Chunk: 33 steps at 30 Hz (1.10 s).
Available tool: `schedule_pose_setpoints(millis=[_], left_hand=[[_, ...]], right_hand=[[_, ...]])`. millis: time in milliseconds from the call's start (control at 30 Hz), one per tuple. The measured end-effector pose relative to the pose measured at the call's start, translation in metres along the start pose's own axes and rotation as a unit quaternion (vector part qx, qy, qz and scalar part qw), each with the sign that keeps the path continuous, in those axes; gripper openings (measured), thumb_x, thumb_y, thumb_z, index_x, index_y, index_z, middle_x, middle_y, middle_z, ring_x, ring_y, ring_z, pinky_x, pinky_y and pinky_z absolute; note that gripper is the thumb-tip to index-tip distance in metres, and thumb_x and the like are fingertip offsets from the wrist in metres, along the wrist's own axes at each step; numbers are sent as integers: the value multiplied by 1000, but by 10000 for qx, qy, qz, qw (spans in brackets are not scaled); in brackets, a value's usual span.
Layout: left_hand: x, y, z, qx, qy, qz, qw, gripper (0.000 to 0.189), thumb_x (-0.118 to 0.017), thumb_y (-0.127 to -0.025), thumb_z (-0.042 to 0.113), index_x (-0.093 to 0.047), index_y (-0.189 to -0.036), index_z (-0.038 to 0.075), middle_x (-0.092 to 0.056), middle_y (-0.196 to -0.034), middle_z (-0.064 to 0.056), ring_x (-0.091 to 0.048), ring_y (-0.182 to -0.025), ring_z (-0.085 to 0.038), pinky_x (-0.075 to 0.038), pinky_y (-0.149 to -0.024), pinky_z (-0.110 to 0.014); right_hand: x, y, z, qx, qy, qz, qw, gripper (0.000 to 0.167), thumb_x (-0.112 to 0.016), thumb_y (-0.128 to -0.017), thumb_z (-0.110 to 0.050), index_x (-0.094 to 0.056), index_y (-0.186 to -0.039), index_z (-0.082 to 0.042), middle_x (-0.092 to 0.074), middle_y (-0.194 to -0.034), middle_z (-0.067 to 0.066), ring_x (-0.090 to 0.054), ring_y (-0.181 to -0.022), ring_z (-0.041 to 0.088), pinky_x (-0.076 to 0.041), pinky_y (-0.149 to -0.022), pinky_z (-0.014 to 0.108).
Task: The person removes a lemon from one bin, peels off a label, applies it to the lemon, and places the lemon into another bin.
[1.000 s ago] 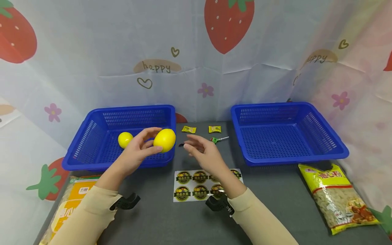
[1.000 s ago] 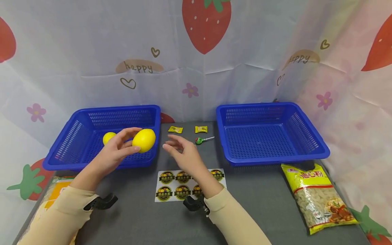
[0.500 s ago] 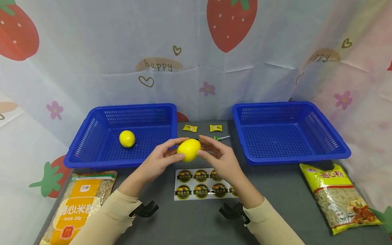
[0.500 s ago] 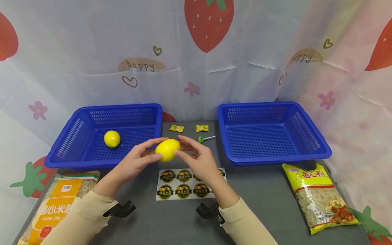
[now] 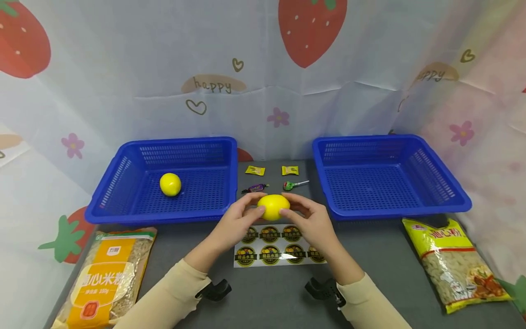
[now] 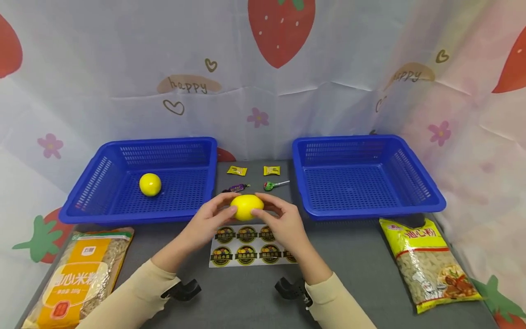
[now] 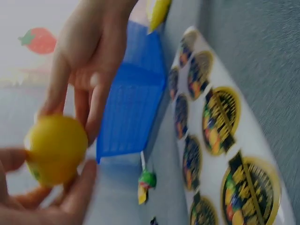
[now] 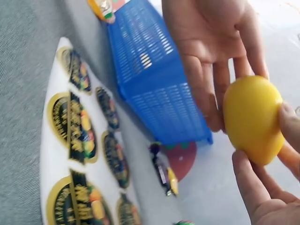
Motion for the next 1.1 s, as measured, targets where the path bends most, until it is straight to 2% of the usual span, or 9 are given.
schedule_pose_setpoints(millis=[67, 167, 300, 433, 567, 733, 1100], left_hand=[[-2, -1, -3, 72, -489, 434, 9978, 43, -49, -108, 26, -47, -147, 9, -54, -138, -15, -68, -113, -31, -55, -96, -50], [-3, -3, -10, 280, -1153, 994, 9880, 46, -51, -107, 30, -46, -149, 11, -55, -137, -12, -68, -113, -29, -57, -91, -45], [-6, -9, -20, 493, -1356, 1274, 9813, 52, -55, -105, 32, -44, -150, 10, -53, -139, -12, -64, -117, -26, -57, -91, -42], [-5, -14, -32, 634, -1273, 1351, 9806, 51, -57, -104, 32, -46, -148, 8, -54, -139, -14, -64, -118, -28, -57, -92, -43], [-3, -21, -48, 751, -1021, 1271, 9838, 51, -59, -104, 31, -48, -147, 6, -56, -139, -15, -65, -118, -29, -57, -94, -42], [0, -29, -64, 987, -666, 1177, 9859, 50, -62, -102, 32, -50, -146, 10, -54, -142, -14, -65, -119, -29, -55, -97, -43], [0, -43, -78, 1108, -750, 1147, 9844, 48, -64, -101, 28, -54, -144, 8, -60, -135, -12, -59, -122, -26, -52, -101, -42]], right_hand=[[3, -1, 7, -95, -4, 137, 9999, 42, -75, -93, -24, -66, -133, -16, -68, -129, 6, -66, -116, 23, -57, -90, 25], [6, -3, 19, -269, -1, 298, 9992, 44, -75, -93, -25, -66, -134, -13, -67, -131, 8, -66, -117, 25, -56, -91, 25], [9, -5, 35, -564, 33, 454, 9974, 47, -75, -92, -30, -65, -135, -12, -67, -131, 9, -66, -116, 26, -57, -91, 28], [9, -8, 48, -866, 116, 434, 9952, 51, -75, -92, -36, -64, -136, -13, -67, -131, 8, -67, -115, 25, -58, -91, 30], [7, -13, 58, -1026, 270, 344, 9938, 53, -74, -92, -38, -63, -137, -14, -66, -132, 8, -68, -113, 25, -59, -90, 35], [8, -19, 67, -1127, 473, 279, 9921, 55, -74, -92, -39, -61, -139, -14, -66, -133, 9, -68, -113, 27, -58, -92, 42], [11, -24, 81, -1446, 768, 256, 9862, 48, -73, -94, -33, -62, -137, -14, -66, -133, 10, -66, -117, 27, -53, -100, 43]])
Point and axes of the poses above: each hand's wrist, its own y-axis away from the middle knuckle, its own x-axis out of the back of the hand, z = x × y, the point moved 10 cm from there along -y, towards the middle knuckle
